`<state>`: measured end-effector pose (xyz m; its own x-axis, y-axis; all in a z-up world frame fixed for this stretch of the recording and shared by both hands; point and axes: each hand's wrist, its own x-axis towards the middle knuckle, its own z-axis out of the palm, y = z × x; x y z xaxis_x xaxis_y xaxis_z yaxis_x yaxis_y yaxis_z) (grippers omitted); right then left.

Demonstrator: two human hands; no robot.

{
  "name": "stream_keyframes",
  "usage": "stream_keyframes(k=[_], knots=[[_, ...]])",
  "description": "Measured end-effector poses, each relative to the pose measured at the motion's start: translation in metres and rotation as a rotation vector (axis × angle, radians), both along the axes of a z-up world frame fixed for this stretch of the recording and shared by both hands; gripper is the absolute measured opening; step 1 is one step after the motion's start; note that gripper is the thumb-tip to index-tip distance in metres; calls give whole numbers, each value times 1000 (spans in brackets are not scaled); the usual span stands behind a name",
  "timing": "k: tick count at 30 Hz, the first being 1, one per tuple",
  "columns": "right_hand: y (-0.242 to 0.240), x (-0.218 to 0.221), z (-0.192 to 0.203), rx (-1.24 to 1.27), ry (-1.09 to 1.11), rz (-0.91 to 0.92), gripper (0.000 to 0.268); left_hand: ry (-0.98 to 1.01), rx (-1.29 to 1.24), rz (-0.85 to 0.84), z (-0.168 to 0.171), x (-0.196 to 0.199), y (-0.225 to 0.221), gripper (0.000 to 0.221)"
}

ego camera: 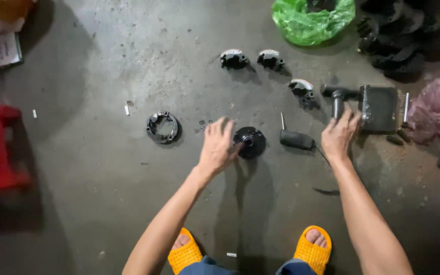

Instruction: The recorder is disassembling a mechanical clutch assembly on the floor using pliers and a screwdriver.

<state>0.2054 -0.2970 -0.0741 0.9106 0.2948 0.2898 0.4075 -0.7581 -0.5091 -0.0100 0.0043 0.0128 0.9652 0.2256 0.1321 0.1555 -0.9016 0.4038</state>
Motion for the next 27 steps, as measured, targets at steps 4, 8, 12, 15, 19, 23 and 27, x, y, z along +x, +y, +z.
stream_keyframes(k=[4, 8, 12, 15, 19, 23, 27], knots=[[47, -47, 56, 12, -4, 234, 38, 140, -28, -70, -24, 12, -31, 66], [102, -84, 75, -110, 193, 620, 26, 239, 122, -136, -55, 16, -47, 47], [111, -98, 24, -179, 238, 617, 15, 257, 240, -225, -52, 15, -36, 39], [105, -132, 23, -236, 314, 652, 18, 166, 266, -257, -51, 6, -21, 45], [116, -142, 35, -144, 349, 680, 20, 69, 288, -271, -58, 4, -19, 50], [111, -146, 17, -74, 332, 700, 16, 57, 197, -244, -61, 2, -27, 43], [112, -147, 17, -115, 388, 640, 11, 33, 149, -218, -69, 3, -30, 37]])
